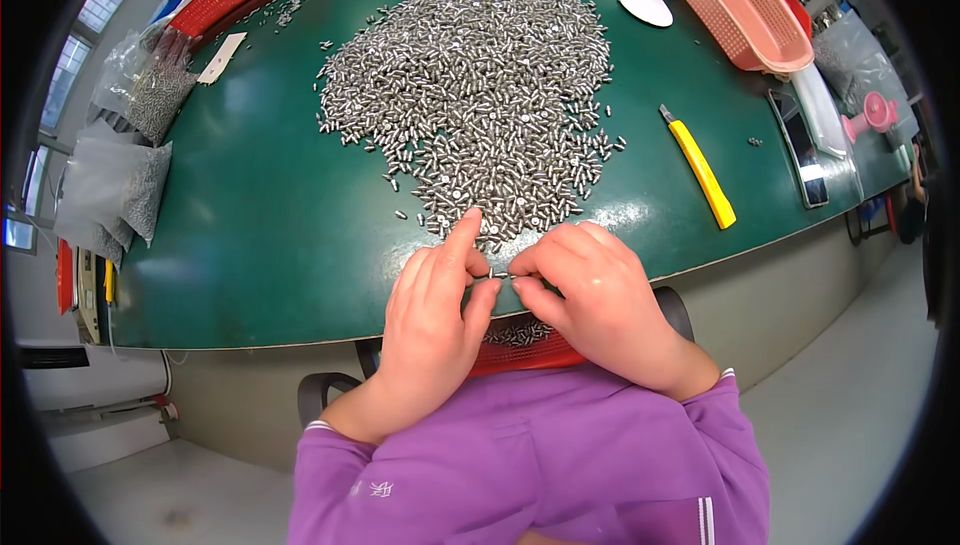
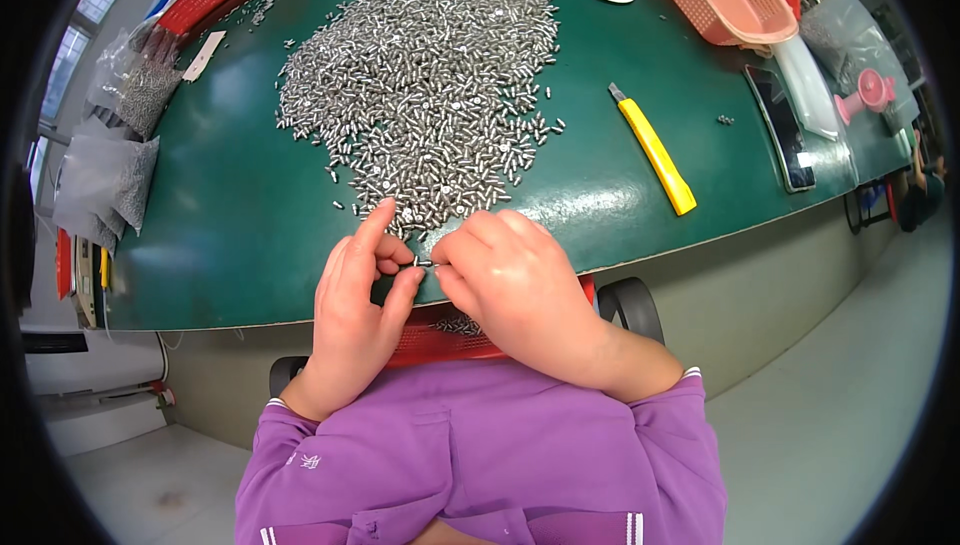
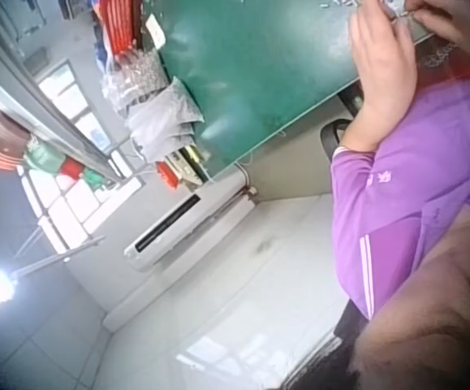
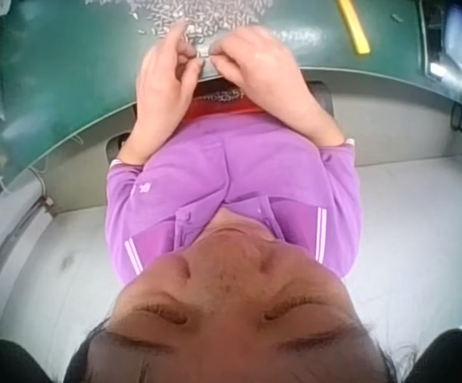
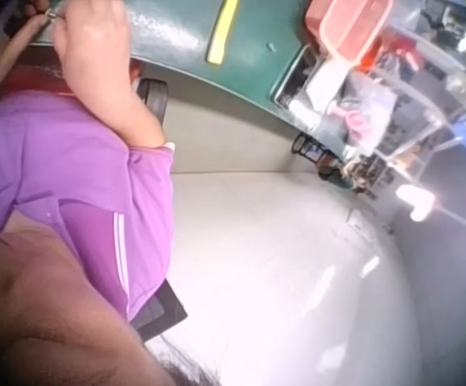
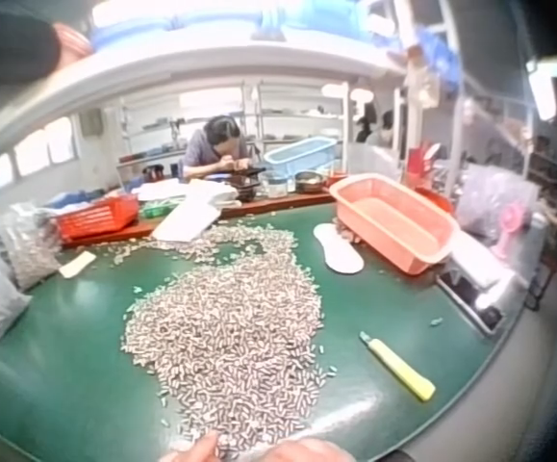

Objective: Picking and inspecting small metal pins from a pile on a workbench for assembly or quality control.

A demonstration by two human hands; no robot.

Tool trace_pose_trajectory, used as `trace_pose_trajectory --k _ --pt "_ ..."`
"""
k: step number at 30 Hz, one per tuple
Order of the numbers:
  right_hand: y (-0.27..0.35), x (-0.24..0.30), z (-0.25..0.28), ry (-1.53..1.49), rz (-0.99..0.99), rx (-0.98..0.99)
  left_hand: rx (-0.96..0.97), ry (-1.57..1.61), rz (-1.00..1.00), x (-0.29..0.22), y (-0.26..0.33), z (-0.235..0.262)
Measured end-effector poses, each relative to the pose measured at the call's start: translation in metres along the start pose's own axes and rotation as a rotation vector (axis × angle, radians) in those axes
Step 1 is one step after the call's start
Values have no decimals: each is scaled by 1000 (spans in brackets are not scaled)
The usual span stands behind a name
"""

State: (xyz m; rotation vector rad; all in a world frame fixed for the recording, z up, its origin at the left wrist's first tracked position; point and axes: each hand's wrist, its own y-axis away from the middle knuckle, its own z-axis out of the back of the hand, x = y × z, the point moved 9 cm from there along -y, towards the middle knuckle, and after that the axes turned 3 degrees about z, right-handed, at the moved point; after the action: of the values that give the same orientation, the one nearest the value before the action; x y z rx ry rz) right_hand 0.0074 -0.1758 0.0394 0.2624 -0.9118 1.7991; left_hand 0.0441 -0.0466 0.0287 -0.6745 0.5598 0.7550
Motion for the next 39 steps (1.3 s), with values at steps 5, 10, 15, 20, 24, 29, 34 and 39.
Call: trace_pose_trajectory --k 5,10,15,20,24,29,34,39 --pt "-1 0 1 -11 20 -6 -11 27 -18 -1 -3 -3" --pt "-2 0 -1 -18 41 27 23 36 -36 -3 -5 -6" --pt "-3 -7 4 7 -30 -23 48 53 -52 -5 -7 -5" --pt "-4 -6 1 -12 -13 -5 44 70 -36 -4 -6 -6" --pt "-4 -7 1 -8 -19 1 50 72 -23 -3 -4 -6" --pt "-4 -6 2 -10 -25 10 80 73 33 0 1 -2" --pt "-4 -6 2 -8 -29 14 86 76 39 1 1 -3" --pt "-5 -10 1 -53 -49 -4 68 88 28 -1 -1 -3"
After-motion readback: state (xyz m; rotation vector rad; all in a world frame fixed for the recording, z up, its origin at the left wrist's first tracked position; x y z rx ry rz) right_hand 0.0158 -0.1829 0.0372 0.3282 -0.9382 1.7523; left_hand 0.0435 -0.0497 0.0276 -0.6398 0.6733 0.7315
